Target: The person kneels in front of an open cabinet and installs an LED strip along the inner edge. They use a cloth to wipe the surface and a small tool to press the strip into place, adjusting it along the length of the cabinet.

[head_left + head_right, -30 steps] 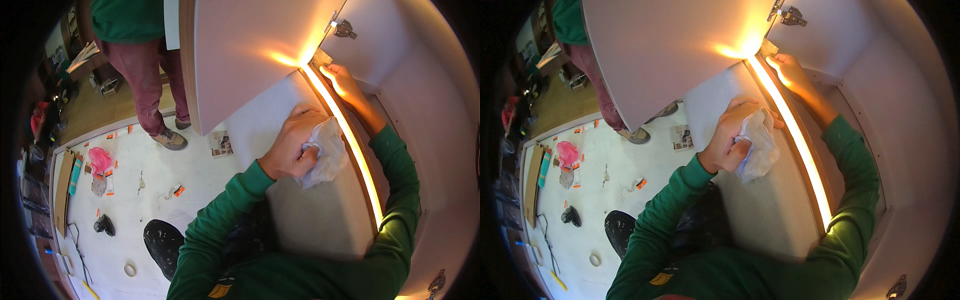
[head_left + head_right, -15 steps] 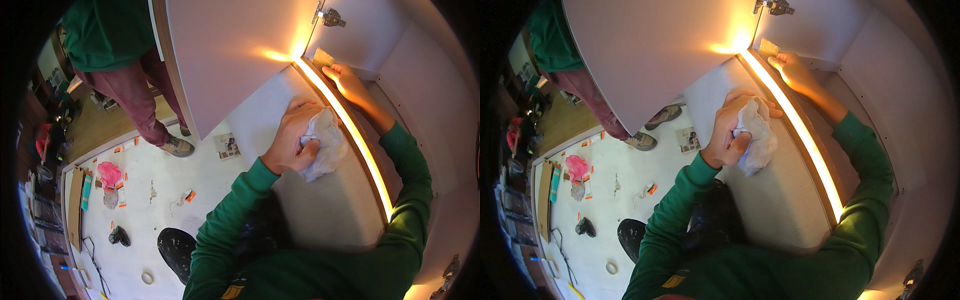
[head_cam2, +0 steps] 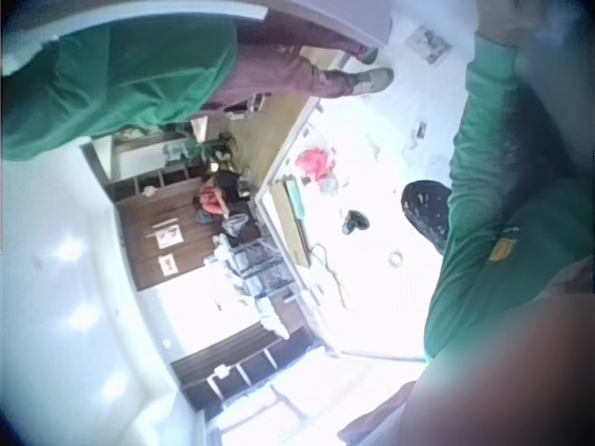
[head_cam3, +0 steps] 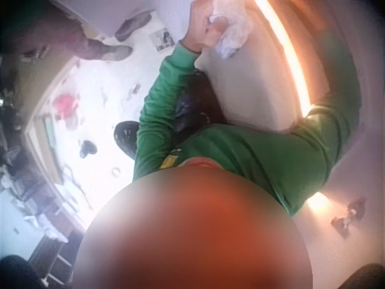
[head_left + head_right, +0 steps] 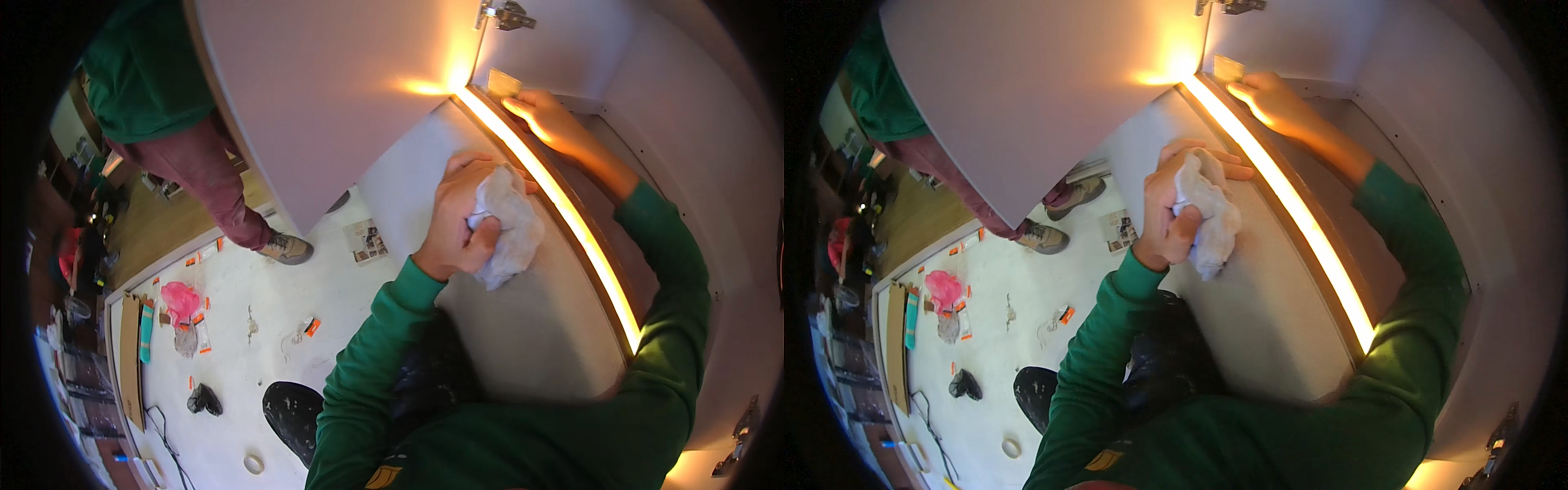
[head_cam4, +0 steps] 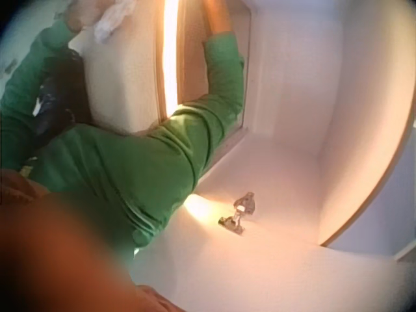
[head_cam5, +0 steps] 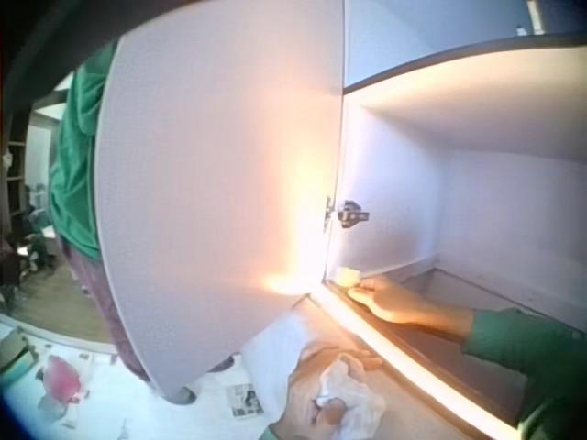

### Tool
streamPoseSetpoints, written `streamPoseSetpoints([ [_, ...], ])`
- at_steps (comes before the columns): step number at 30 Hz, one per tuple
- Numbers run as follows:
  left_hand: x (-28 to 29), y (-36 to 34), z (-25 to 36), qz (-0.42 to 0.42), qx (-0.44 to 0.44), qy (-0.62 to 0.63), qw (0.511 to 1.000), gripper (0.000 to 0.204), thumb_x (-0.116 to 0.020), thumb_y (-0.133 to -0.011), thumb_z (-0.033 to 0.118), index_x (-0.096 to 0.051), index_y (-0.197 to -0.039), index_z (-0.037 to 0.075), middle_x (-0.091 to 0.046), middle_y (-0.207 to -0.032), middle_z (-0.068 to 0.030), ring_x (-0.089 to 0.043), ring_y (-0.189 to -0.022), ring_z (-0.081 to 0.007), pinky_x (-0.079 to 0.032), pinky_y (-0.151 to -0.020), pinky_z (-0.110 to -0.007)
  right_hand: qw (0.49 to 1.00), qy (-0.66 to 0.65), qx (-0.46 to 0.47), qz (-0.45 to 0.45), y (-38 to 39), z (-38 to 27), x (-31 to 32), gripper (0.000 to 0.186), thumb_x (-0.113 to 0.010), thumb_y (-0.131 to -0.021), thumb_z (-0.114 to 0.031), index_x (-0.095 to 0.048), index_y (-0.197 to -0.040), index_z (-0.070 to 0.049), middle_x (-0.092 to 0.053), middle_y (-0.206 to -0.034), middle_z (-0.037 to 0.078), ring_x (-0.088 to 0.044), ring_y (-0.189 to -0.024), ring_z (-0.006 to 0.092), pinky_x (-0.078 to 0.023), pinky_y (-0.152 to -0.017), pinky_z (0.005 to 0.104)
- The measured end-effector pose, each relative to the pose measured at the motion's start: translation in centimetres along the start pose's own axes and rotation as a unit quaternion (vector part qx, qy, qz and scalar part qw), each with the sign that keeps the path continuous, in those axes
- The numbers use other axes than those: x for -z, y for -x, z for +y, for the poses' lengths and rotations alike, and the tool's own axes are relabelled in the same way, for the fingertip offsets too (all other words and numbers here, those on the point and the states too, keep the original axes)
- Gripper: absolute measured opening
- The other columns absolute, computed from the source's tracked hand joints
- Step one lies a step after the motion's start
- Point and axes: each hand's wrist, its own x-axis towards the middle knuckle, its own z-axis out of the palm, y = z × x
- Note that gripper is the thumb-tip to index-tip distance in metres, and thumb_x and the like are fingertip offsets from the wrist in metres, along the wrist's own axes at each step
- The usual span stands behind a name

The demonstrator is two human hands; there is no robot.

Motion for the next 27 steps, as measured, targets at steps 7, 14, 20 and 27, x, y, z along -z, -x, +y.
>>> streamPoseSetpoints([
  [7,0.1,-0.2,0.3,-0.032,0.017,-0.010,0.999,0.047,-0.052,-0.092,0.044,-0.070,-0.101,0.001,-0.075,-0.103,-0.0128,-0.069,-0.100,-0.0316,-0.038,-0.108,-0.049,0.997,0.062,0.013,-0.043,0.0,-0.3,0.8,0.034,-0.058,-0.107,-0.035,-0.070,-0.102,-0.004,-0.064,-0.086,-0.001,-0.056,-0.077,0.0085,-0.046,-0.069,0.0286],
  [14,0.1,0.1,0.7,-0.015,0.004,-0.018,1.000,0.041,-0.054,-0.086,0.035,-0.069,-0.103,0.001,-0.074,-0.101,-0.0125,-0.068,-0.096,-0.0306,-0.037,-0.110,-0.048,0.995,-0.086,0.048,-0.019,4.0,-0.6,5.2,0.033,-0.053,-0.108,-0.030,-0.059,-0.131,-0.007,-0.063,-0.116,0.002,-0.060,-0.096,0.0122,-0.055,-0.084,0.0342],
  [20,0.5,-0.3,2.3,-0.027,0.016,-0.001,0.999,0.038,-0.054,-0.076,0.021,-0.068,-0.106,0.002,-0.073,-0.103,-0.0127,-0.066,-0.096,-0.0321,-0.037,-0.111,-0.047,0.989,-0.141,-0.038,0.028,-2.1,-1.1,2.9,0.035,-0.066,-0.099,-0.043,-0.047,-0.091,-0.015,-0.046,-0.077,-0.005,-0.049,-0.070,0.0084,-0.048,-0.073,0.0270],
  [27,0.5,-0.1,2.8,-0.017,0.027,-0.001,0.999,0.040,-0.052,-0.073,0.015,-0.068,-0.108,0.003,-0.071,-0.102,-0.0139,-0.064,-0.096,-0.0340,-0.036,-0.113,-0.048,0.995,0.008,0.065,0.079,-4.1,-3.2,1.5,0.044,-0.082,-0.088,-0.034,-0.044,-0.076,-0.014,-0.055,-0.069,-0.002,-0.052,-0.056,0.0083,-0.046,-0.053,0.0276],
])
